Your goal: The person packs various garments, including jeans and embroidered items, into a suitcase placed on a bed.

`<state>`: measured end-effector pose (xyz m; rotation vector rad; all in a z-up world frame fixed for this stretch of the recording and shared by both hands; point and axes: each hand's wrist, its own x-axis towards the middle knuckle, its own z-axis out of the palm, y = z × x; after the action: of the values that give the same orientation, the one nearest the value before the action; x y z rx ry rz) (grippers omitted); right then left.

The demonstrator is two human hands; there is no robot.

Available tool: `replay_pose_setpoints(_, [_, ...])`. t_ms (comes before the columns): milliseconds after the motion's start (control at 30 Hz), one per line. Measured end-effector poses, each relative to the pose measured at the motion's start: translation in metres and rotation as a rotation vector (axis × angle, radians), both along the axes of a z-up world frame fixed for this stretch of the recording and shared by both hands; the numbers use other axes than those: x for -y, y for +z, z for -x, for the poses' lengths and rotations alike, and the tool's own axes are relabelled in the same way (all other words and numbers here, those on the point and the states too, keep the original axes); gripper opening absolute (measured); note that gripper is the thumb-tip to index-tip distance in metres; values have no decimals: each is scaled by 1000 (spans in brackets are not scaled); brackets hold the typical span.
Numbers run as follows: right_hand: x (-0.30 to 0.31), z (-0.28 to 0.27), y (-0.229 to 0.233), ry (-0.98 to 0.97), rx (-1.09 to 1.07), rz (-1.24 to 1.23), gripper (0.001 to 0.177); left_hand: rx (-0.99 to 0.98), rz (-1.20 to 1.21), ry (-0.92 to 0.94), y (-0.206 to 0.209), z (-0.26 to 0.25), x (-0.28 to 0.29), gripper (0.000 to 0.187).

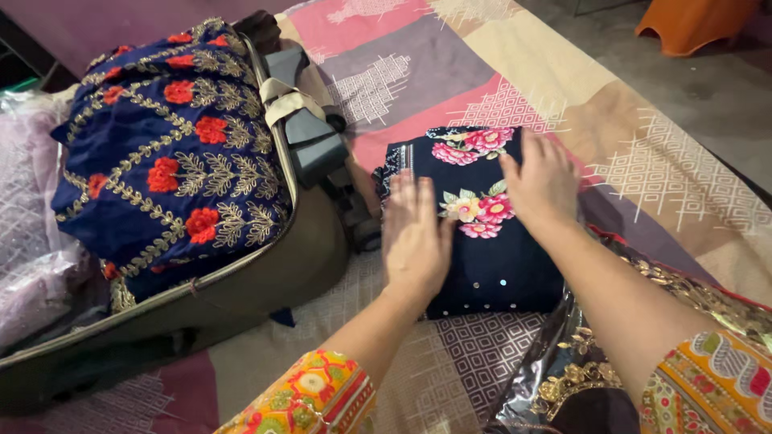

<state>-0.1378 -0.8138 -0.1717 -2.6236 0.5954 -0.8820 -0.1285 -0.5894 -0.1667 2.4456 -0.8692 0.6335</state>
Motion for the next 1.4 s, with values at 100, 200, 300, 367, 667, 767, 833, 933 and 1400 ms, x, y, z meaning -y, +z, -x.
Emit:
replay_pose_setpoints(100, [-17, -13, 3, 279, 47, 98, 54, -117, -157, -139, -13, 8, 8, 59])
replay_pose_setpoints(200, [-34, -16, -6, 509, -199, 186, 51, -238, -230, -125, -25, 0, 10, 56])
replay_pose_setpoints(300, [-33, -10, -14, 522, -326, 267, 55, -275, -206, -110, -31, -5, 8, 56])
replay_pose_setpoints(367, [-26, -8, -16, 450, -331, 278, 58, -299, -201, -102, -32, -4, 8, 55])
replay_pose_setpoints(667, [1, -13, -7, 92, -439, -176, 68, -369, -296, -22, -31, 1, 11, 59])
replay_pose_setpoints(767, [-8, -10, -6, 153, -338, 90, 68, -420, -275, -8, -32, 2, 10, 62])
replay_pose_setpoints(833, [-23, -5, -8, 290, -275, 218, 71, -436, -259, 12, -33, 2, 9, 66])
replay_pose_setpoints(933, [-38, 12, -10, 569, -367, 296, 65, -375, -177, -3, -36, 6, 3, 76])
replay_pose_setpoints(1400, [-41, 3, -1, 525, -438, 283, 58, -352, -242, 41, -40, 10, 2, 74])
